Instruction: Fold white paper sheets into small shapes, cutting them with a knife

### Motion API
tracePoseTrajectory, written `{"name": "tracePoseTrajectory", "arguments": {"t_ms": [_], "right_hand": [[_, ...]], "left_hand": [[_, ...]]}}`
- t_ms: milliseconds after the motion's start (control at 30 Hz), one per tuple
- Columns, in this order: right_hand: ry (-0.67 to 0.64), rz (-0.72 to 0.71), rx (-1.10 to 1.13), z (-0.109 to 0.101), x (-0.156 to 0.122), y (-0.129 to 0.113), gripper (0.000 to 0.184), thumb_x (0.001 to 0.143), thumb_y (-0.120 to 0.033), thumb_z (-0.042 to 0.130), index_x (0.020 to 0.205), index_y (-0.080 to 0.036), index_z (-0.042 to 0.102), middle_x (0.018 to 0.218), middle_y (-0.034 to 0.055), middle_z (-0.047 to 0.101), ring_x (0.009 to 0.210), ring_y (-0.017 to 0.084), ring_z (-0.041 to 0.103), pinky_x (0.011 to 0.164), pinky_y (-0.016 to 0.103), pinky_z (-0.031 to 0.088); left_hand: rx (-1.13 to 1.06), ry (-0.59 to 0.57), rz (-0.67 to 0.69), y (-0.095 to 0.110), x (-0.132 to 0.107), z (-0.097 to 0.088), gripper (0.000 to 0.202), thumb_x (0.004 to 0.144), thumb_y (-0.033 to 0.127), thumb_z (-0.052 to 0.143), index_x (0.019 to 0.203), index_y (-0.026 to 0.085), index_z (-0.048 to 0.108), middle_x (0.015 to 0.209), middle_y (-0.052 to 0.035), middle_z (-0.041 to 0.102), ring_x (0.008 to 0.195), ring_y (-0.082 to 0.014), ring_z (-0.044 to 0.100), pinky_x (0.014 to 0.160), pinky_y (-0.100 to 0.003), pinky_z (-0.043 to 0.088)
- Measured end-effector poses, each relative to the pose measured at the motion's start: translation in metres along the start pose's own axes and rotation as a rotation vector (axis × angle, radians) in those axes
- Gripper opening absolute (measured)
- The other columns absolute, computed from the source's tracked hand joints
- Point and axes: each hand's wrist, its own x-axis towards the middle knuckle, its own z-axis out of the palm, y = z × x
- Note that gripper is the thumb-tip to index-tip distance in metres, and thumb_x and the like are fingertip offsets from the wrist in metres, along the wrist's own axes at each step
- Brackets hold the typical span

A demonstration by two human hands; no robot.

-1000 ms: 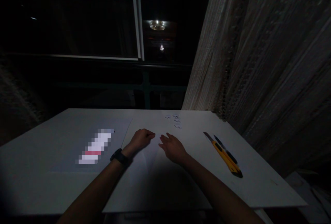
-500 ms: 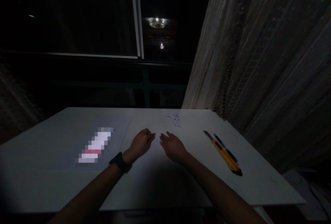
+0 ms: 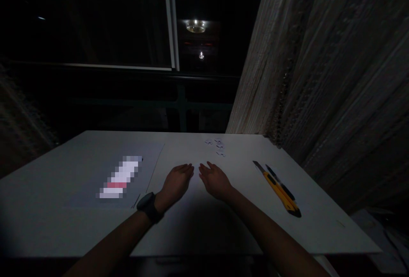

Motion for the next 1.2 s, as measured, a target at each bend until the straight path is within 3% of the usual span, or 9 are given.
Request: {"name": "tracePoseTrajectory", "arguments": {"t_ms": [167, 367, 467, 567, 833, 1200], "right_hand": [[0.018, 0.006, 0.042, 0.001, 0.0, 0.001, 0.04, 0.09, -0.028, 0.034, 0.123, -0.014, 0.052, 0.13, 0.0082, 0.05, 0.125, 0.028, 0.039, 0.101, 0.042, 0.034], [0.109, 0.029, 0.121, 0.004, 0.001, 0.005, 0.035, 0.089, -0.03, 0.039, 0.115, -0.017, 0.058, 0.122, 0.0068, 0.058, 0.12, 0.024, 0.044, 0.098, 0.038, 0.035], [0.203, 0.108, 0.093, 0.0, 0.01, 0.008, 0.027, 0.088, -0.031, 0.043, 0.095, -0.017, 0.066, 0.101, 0.008, 0.067, 0.105, 0.022, 0.053, 0.092, 0.034, 0.037], [0.204, 0.137, -0.054, -0.004, 0.021, 0.011, 0.025, 0.087, -0.031, 0.045, 0.08, -0.015, 0.063, 0.08, 0.0097, 0.066, 0.087, 0.022, 0.055, 0.085, 0.034, 0.036], [0.123, -0.06, -0.087, -0.006, 0.023, 0.012, 0.02, 0.088, -0.029, 0.045, 0.079, -0.016, 0.058, 0.079, 0.007, 0.06, 0.08, 0.019, 0.049, 0.074, 0.03, 0.033], [0.035, -0.272, -0.104, -0.011, 0.018, 0.002, 0.018, 0.088, -0.027, 0.045, 0.081, -0.015, 0.057, 0.078, 0.0072, 0.059, 0.078, 0.019, 0.048, 0.073, 0.031, 0.035]], "left_hand": [[-0.019, 0.051, 0.011, -0.003, -0.001, 0.01, 0.032, 0.091, 0.021, 0.036, 0.114, 0.013, 0.055, 0.121, -0.0141, 0.057, 0.115, -0.0227, 0.049, 0.098, -0.04, 0.035], [-0.052, 0.016, 0.03, -0.002, 0.0, 0.011, 0.033, 0.092, 0.025, 0.035, 0.116, 0.013, 0.053, 0.121, -0.0128, 0.057, 0.117, -0.0219, 0.048, 0.101, -0.041, 0.033], [-0.056, 0.005, 0.026, -0.001, 0.0, 0.01, 0.033, 0.092, 0.025, 0.035, 0.117, 0.015, 0.053, 0.122, -0.0125, 0.056, 0.118, -0.0222, 0.047, 0.101, -0.043, 0.031], [-0.059, 0.001, 0.025, -0.001, -0.001, 0.01, 0.033, 0.092, 0.024, 0.034, 0.118, 0.015, 0.052, 0.124, -0.0125, 0.054, 0.119, -0.0221, 0.045, 0.102, -0.044, 0.029], [-0.056, 0.029, 0.039, -0.002, -0.002, 0.014, 0.033, 0.092, 0.022, 0.033, 0.118, 0.013, 0.052, 0.123, -0.0131, 0.055, 0.119, -0.022, 0.045, 0.102, -0.044, 0.029], [-0.058, 0.016, 0.042, -0.002, -0.002, 0.014, 0.034, 0.092, 0.019, 0.032, 0.12, 0.013, 0.05, 0.124, -0.0127, 0.054, 0.12, -0.022, 0.044, 0.103, -0.044, 0.028]]}}
